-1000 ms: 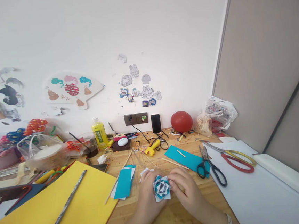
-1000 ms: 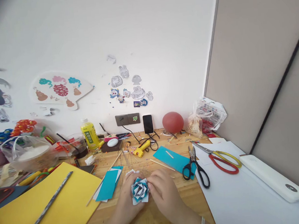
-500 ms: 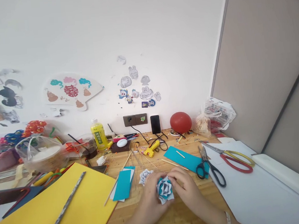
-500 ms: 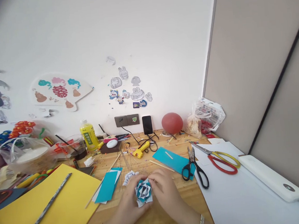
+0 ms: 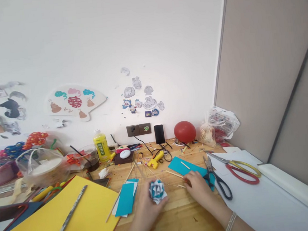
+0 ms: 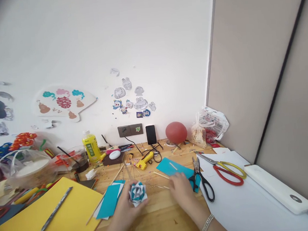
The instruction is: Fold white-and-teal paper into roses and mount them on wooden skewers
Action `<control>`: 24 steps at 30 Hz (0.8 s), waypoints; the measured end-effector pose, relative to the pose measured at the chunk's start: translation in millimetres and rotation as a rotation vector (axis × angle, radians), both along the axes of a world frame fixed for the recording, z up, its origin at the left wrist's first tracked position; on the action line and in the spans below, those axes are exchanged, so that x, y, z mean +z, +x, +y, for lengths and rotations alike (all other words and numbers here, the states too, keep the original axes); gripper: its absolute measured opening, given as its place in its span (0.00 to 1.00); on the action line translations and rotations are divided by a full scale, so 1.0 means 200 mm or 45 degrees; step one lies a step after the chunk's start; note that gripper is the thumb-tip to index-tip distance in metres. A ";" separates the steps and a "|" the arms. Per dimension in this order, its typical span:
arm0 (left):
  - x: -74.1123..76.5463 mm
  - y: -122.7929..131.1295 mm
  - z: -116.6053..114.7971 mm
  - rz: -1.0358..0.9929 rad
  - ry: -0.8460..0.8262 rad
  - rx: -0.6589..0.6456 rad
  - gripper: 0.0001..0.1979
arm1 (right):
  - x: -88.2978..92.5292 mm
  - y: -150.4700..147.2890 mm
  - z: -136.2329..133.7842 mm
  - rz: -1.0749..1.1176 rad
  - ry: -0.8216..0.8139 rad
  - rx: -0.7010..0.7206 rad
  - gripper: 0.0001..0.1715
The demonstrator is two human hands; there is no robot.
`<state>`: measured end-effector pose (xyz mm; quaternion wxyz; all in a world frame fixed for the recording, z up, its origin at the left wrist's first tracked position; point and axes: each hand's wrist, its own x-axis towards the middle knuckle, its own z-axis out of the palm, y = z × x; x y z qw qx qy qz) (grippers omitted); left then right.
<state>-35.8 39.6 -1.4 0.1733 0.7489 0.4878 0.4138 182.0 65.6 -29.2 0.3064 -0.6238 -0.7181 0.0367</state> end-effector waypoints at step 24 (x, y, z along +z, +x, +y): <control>0.09 -0.07 -0.06 0.879 0.101 0.098 0.38 | -0.06 -0.04 -0.02 -0.172 -0.193 0.162 0.12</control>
